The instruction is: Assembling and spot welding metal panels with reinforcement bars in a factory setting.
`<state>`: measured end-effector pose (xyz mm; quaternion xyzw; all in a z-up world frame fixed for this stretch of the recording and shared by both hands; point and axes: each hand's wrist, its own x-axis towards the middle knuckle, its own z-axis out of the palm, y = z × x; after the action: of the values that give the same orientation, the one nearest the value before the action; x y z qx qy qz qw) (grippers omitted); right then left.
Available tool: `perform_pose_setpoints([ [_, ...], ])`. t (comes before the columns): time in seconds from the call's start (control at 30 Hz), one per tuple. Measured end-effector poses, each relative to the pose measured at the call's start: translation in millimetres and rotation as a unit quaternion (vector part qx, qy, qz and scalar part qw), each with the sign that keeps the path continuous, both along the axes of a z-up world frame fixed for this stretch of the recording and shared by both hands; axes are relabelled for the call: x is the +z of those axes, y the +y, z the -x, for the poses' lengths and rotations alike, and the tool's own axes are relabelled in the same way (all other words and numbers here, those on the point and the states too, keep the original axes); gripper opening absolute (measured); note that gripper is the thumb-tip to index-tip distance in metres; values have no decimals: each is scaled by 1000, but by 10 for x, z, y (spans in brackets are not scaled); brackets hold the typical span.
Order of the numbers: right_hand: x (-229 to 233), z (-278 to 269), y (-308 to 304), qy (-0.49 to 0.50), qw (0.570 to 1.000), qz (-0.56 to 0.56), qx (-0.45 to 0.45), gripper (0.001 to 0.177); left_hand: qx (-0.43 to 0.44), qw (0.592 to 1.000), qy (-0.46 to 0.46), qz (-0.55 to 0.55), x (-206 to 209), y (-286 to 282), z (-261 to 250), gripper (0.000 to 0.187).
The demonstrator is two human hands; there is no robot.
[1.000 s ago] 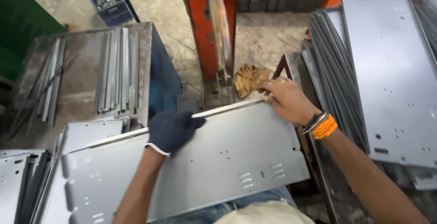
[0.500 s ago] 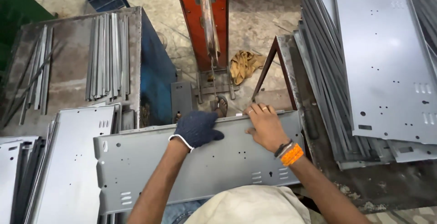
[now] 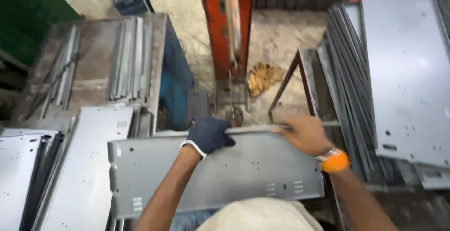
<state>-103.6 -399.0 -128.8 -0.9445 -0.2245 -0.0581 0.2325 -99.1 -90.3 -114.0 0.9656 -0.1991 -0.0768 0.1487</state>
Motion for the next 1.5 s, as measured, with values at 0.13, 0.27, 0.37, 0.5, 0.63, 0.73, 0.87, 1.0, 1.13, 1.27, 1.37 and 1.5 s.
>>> perform_pose_setpoints([
  [0.13,-145,169,-838,68,995,45,-61,35,32,999,-28,28,-389,379,-12,36],
  [0.27,-440,299,-976,136,975,55,-167,39,114,983,-121,70,-601,848,65,21],
  [0.37,-805,141,-1143,167,957,92,-216,41,225,963,-141,41,-779,1447,284,17],
  [0.5,-1010,-183,-1045,173,949,68,-255,44,410,900,-129,-76,-1311,2695,752,26],
  [0.63,-989,-177,-324,187,957,16,-219,43,473,863,-170,44,-623,3460,1469,34],
  [0.73,-822,-71,294,209,962,53,-167,43,580,810,-77,28,-257,3713,1689,30],
  [0.87,-889,35,734,220,971,3,-89,43,571,808,-94,-106,-655,4076,1761,36],
  [1.0,-699,216,965,243,965,32,-93,43,522,827,-194,69,-1096,3722,1335,46],
  [1.13,-538,288,882,266,957,22,-117,42,399,741,-20,540,-1650,2917,655,66],
  [1.27,-639,336,442,231,963,-26,-134,42,265,517,92,809,-1505,1467,267,63],
  [1.37,-396,440,75,250,955,-31,-155,42,263,546,103,789,-1642,763,42,35],
  [1.5,-300,700,-291,101,981,-124,-107,50,232,584,247,738,-1152,-243,-190,31],
])
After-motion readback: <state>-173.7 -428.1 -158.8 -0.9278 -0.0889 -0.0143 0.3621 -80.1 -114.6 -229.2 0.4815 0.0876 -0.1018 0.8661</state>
